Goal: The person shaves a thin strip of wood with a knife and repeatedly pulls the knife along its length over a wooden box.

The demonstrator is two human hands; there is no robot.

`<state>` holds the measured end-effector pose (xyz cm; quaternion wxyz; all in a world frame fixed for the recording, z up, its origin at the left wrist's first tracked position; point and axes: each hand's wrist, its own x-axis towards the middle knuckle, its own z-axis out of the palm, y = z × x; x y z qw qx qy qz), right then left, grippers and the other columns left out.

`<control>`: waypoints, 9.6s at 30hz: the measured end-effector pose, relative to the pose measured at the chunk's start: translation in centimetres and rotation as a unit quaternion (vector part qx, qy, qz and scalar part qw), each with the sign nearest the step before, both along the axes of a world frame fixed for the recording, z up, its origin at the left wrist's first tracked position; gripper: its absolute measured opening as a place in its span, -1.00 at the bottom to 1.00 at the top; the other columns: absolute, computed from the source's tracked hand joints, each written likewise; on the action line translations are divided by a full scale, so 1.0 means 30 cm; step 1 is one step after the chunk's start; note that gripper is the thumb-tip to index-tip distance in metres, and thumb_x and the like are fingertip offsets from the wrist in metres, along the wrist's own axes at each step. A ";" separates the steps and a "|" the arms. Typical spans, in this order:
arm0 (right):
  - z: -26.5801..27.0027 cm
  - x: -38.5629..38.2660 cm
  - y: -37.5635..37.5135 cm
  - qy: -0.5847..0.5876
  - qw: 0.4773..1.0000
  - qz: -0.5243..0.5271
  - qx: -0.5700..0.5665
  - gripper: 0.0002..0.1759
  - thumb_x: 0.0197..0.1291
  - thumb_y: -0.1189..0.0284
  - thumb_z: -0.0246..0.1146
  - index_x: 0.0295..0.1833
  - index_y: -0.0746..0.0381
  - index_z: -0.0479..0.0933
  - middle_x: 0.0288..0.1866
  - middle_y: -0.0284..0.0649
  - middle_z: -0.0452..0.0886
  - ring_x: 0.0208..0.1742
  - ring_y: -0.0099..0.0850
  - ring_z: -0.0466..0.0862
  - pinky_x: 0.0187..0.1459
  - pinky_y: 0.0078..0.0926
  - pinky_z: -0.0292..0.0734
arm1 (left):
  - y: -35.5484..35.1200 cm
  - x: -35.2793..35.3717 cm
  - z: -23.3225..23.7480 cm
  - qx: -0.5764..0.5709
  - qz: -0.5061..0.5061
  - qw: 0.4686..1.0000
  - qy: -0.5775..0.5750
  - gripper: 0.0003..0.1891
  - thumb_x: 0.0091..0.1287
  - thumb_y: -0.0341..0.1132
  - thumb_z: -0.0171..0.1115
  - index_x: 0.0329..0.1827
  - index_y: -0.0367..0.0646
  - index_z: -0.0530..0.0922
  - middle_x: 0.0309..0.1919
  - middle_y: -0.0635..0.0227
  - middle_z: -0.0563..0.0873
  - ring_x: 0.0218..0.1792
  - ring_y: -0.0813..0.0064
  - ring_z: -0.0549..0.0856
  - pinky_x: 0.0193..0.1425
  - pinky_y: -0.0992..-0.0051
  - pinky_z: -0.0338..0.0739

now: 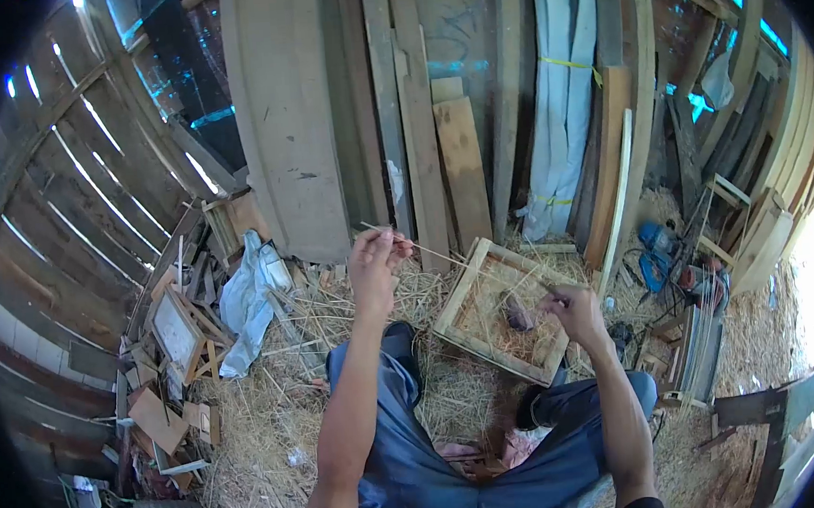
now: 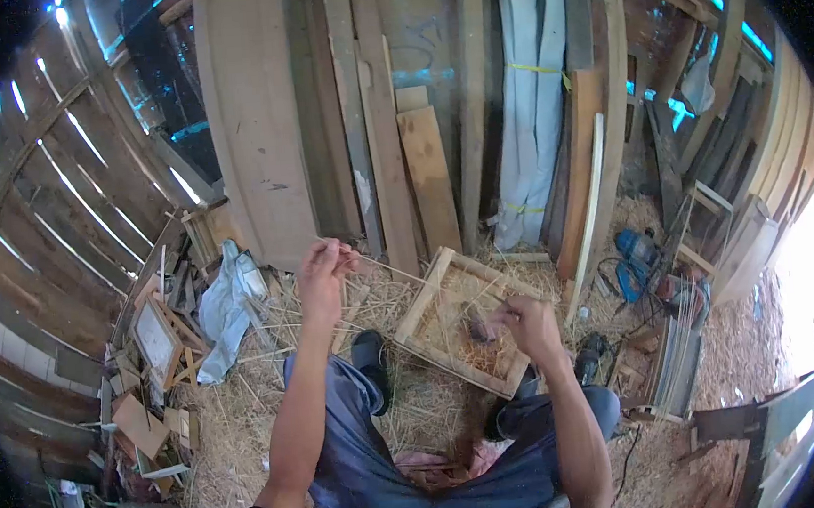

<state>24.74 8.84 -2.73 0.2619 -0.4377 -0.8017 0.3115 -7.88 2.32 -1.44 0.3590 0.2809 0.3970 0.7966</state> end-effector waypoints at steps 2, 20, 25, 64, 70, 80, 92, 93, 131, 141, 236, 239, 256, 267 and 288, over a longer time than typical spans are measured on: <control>0.024 0.015 0.025 -0.016 0.997 -0.035 0.065 -0.89 0.02 0.48 0.35 -0.34 0.30 0.64 -0.37 -0.05 0.68 -0.32 -0.17 0.70 -0.25 -0.31 0.54 | -0.002 0.014 -0.001 0.007 -0.004 1.000 0.001 -0.86 0.41 -0.30 0.15 -0.12 -0.18 0.50 -0.30 0.23 0.68 -0.27 0.36 0.72 -0.17 0.44 0.64; 0.129 0.039 0.041 0.057 0.997 -0.041 0.017 -0.85 0.18 0.45 0.27 -0.20 0.32 0.62 -0.45 -0.06 0.62 -0.41 -0.27 0.63 -0.32 -0.35 0.47 | 0.001 0.016 -0.013 0.056 0.119 0.991 -0.007 -0.80 0.41 -0.39 0.12 0.03 -0.24 0.43 -0.26 0.24 0.60 -0.41 0.34 0.70 -0.31 0.42 0.66; 0.084 0.058 0.073 0.036 0.983 -0.053 0.170 -0.89 0.14 0.54 0.24 -0.23 0.34 0.60 -0.33 -0.02 0.57 -0.27 -0.02 0.59 -0.25 -0.24 0.47 | -0.028 0.019 -0.023 -0.176 0.253 0.832 0.461 -0.56 0.24 -0.28 0.32 0.12 -0.25 0.42 -0.03 0.10 0.52 0.11 0.07 0.53 0.15 0.06 0.42; 0.099 -0.106 -0.062 0.260 0.907 0.081 -0.320 -0.73 0.44 0.32 0.05 -0.08 0.28 0.58 -0.54 -0.47 0.46 -0.61 -0.73 0.30 -0.62 -0.72 0.18 | -0.074 0.450 -0.036 -0.125 -0.163 0.895 0.396 -0.83 0.43 -0.34 0.13 -0.19 -0.29 0.57 -0.56 0.51 0.50 -0.57 0.75 0.37 -0.51 0.65 0.24; 0.123 -0.038 -0.001 0.300 0.896 0.050 -0.323 -0.72 0.44 0.33 0.07 -0.13 0.33 0.57 -0.56 -0.45 0.43 -0.65 -0.71 0.34 -0.62 -0.69 0.21 | -0.075 0.419 -0.005 -0.154 -0.290 0.906 0.268 -0.83 0.47 -0.33 0.07 -0.17 -0.22 0.59 -0.55 0.59 0.45 -0.56 0.81 0.29 -0.54 0.70 0.17; 0.127 0.017 0.038 0.295 0.903 -0.004 -0.312 -0.66 0.41 0.22 0.12 -0.16 0.32 0.55 -0.56 -0.51 0.39 -0.65 -0.77 0.21 -0.63 -0.77 0.09 | -0.092 0.417 -0.005 -0.169 -0.339 0.898 0.224 -0.81 0.46 -0.31 0.09 -0.14 -0.25 0.59 -0.49 0.57 0.50 -0.52 0.80 0.34 -0.48 0.73 0.21; 0.132 0.295 0.197 0.448 0.855 -0.202 -0.167 -0.65 0.43 0.18 0.06 -0.12 0.27 0.53 -0.56 -0.56 0.26 -0.63 -0.77 0.17 -0.63 -0.79 0.02 | -0.163 0.320 -0.016 -0.223 -0.347 0.886 0.212 -0.82 0.45 -0.30 0.10 -0.15 -0.22 0.60 -0.48 0.56 0.49 -0.56 0.80 0.29 -0.51 0.73 0.20; 0.108 0.328 0.200 0.435 0.863 -0.200 -0.160 -0.70 0.40 0.32 0.05 -0.02 0.32 0.53 -0.54 -0.54 0.27 -0.63 -0.77 0.22 -0.64 -0.76 0.18 | -0.153 0.298 -0.025 -0.238 -0.342 0.892 0.177 -0.82 0.45 -0.31 0.10 -0.15 -0.22 0.60 -0.49 0.57 0.49 -0.57 0.80 0.29 -0.51 0.72 0.19; 0.144 0.004 -0.006 0.285 0.915 -0.016 -0.285 -0.61 0.48 0.17 -0.04 0.14 0.22 0.48 -0.57 -0.53 0.25 -0.62 -0.74 0.19 -0.63 -0.76 0.10 | -0.118 0.373 -0.019 -0.187 -0.230 0.851 0.434 -0.80 0.47 -0.31 0.02 -0.15 -0.23 0.56 -0.54 0.27 0.56 -0.57 0.51 0.48 -0.41 0.45 0.36; 0.113 0.044 0.067 0.284 0.917 -0.044 -0.278 -0.60 0.45 0.16 0.03 -0.16 0.27 0.58 -0.62 -0.56 0.28 -0.66 -0.76 0.19 -0.63 -0.76 0.09 | -0.124 0.381 -0.013 -0.172 -0.237 0.821 0.491 -0.80 0.47 -0.28 0.02 -0.10 -0.19 0.57 -0.61 0.23 0.52 -0.63 0.49 0.46 -0.48 0.43 0.34; 0.074 0.281 0.209 0.465 0.830 -0.229 -0.206 -0.53 0.45 0.03 -0.06 -0.14 0.23 0.51 -0.57 -0.53 0.26 -0.64 -0.72 0.19 -0.65 -0.71 0.10 | -0.139 0.333 -0.047 -0.043 -0.015 0.769 0.637 -0.93 0.35 -0.40 0.14 -0.19 -0.19 0.49 -0.48 0.18 0.64 -0.51 0.18 0.67 -0.49 0.30 0.52; 0.153 0.170 0.114 0.369 0.880 -0.205 -0.218 -0.61 0.43 0.12 -0.02 -0.06 0.22 0.51 -0.57 -0.47 0.32 -0.66 -0.63 0.27 -0.64 -0.64 0.18 | -0.113 0.356 -0.059 -0.081 -0.067 0.821 0.562 -0.90 0.41 -0.37 0.11 -0.19 -0.23 0.49 -0.55 0.21 0.61 -0.58 0.30 0.63 -0.52 0.39 0.44; 0.042 -0.022 0.039 -0.035 0.999 -0.032 0.008 -0.76 0.37 0.42 0.05 -0.02 0.32 0.54 -0.59 -0.16 0.61 -0.51 -0.27 0.66 -0.37 -0.34 0.50 | -0.020 0.374 -0.058 -0.159 -0.281 0.946 0.024 -0.85 0.46 -0.32 0.09 -0.08 -0.22 0.47 -0.46 0.50 0.48 -0.56 0.71 0.43 -0.50 0.62 0.31; 0.071 -0.161 -0.040 0.289 0.913 0.109 -0.268 -0.72 0.44 0.39 0.02 0.09 0.34 0.49 -0.52 -0.43 0.41 -0.50 -0.68 0.36 -0.49 -0.66 0.26 | -0.034 0.404 -0.030 -0.084 -0.072 0.935 0.338 -0.87 0.40 -0.39 0.17 -0.19 -0.30 0.56 -0.39 0.34 0.57 -0.54 0.59 0.52 -0.44 0.57 0.40; 0.133 -0.054 -0.003 0.413 0.797 0.027 -0.439 -0.66 0.42 0.26 0.09 0.08 0.30 0.49 -0.49 -0.47 0.33 -0.62 -0.73 0.15 -0.61 -0.75 0.03 | -0.082 0.414 -0.006 -0.029 0.037 0.822 0.568 -0.94 0.32 -0.43 0.18 -0.20 -0.20 0.55 -0.32 0.20 0.59 -0.37 0.07 0.64 -0.37 0.26 0.51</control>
